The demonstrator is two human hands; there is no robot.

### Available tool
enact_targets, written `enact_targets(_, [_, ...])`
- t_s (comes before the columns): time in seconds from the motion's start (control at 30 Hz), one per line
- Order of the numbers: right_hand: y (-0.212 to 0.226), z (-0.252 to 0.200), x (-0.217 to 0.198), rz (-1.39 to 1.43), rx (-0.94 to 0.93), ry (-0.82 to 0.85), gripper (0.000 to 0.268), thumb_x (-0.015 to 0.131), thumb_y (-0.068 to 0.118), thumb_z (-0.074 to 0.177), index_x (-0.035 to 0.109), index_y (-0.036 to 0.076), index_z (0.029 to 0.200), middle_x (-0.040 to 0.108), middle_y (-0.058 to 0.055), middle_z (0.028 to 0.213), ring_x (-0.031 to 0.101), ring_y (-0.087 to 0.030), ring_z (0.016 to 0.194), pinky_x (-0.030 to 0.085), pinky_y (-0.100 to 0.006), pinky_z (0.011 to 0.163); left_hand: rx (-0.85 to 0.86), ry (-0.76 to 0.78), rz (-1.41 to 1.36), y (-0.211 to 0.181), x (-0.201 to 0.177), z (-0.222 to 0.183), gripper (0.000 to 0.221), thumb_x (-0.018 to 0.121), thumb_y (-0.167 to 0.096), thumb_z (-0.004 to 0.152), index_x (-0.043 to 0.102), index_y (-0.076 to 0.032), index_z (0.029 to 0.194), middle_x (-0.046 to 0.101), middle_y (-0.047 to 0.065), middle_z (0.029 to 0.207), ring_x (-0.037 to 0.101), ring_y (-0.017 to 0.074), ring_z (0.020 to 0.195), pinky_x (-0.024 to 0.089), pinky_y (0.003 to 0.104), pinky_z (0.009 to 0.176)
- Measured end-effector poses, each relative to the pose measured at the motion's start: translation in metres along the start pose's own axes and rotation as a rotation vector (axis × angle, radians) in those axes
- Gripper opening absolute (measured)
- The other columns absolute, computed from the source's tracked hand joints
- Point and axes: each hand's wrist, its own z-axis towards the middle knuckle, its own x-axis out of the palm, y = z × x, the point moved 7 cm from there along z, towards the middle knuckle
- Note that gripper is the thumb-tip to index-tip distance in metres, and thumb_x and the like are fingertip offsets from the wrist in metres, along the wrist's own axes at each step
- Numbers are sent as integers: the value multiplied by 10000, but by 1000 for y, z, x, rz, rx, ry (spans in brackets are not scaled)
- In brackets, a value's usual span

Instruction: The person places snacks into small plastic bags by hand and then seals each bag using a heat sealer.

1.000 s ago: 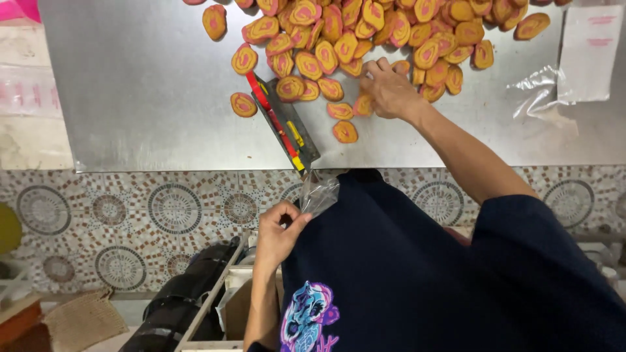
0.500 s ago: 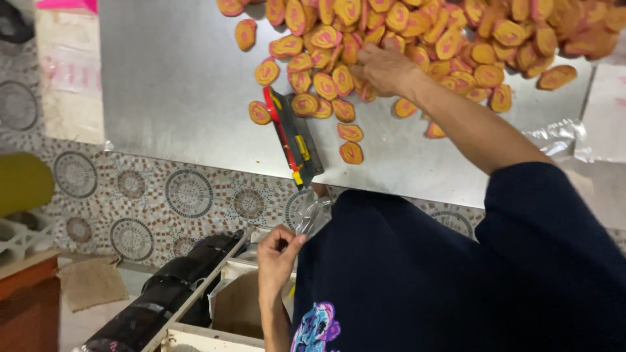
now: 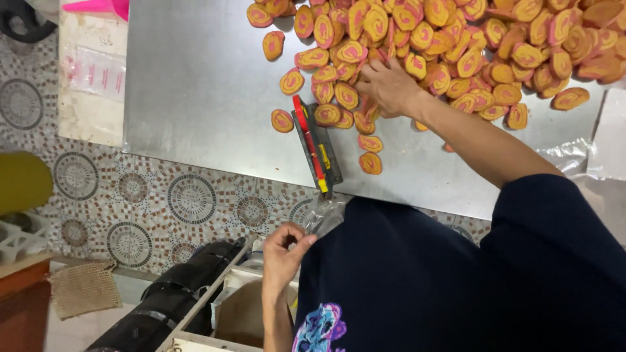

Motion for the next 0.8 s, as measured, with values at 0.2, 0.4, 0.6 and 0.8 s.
enact_targets(0.2, [22, -79, -13, 317, 101, -353, 578, 782, 335, 548, 538, 155, 1041, 595, -73, 992, 598, -284, 1060, 475, -466, 895, -7, 23, 24, -14, -14, 29, 245, 938, -14, 697, 704, -31, 769, 717, 77, 713, 655, 157, 680, 568, 308, 688])
enact_targets(0.4, [60, -192, -8, 547, 831, -382, 499, 897, 291, 884, 612, -11, 1162, 642, -172, 927, 686, -383, 869, 544, -439, 777, 154, 132, 108, -37, 13, 68, 148, 876, -51, 798, 747, -72, 868, 708, 71, 708, 671, 163, 684, 592, 321, 693])
enact_targets(0.6, [111, -255, -26, 1267, 1013, -710, 594, 877, 20, 703, 663, 86, 1253, 626, -93, 895, 660, -247, 800, 542, -360, 788, 454, 301, 242, -78, 95, 82, 96, 777, -43, 899, 687, -75, 887, 602, 68, 725, 610, 224, 653, 523, 319, 599])
enact_targets(0.8, [129, -284, -103, 1450, 603, -943, 531, 827, 260, 818, 717, 75, 1304, 711, -120, 986, 689, -226, 843, 535, -356, 754, 431, 311, 93, -62, 194, 72, 46, 703, -31, 955, 720, -65, 930, 553, 45, 687, 538, 127, 625, 503, 276, 577])
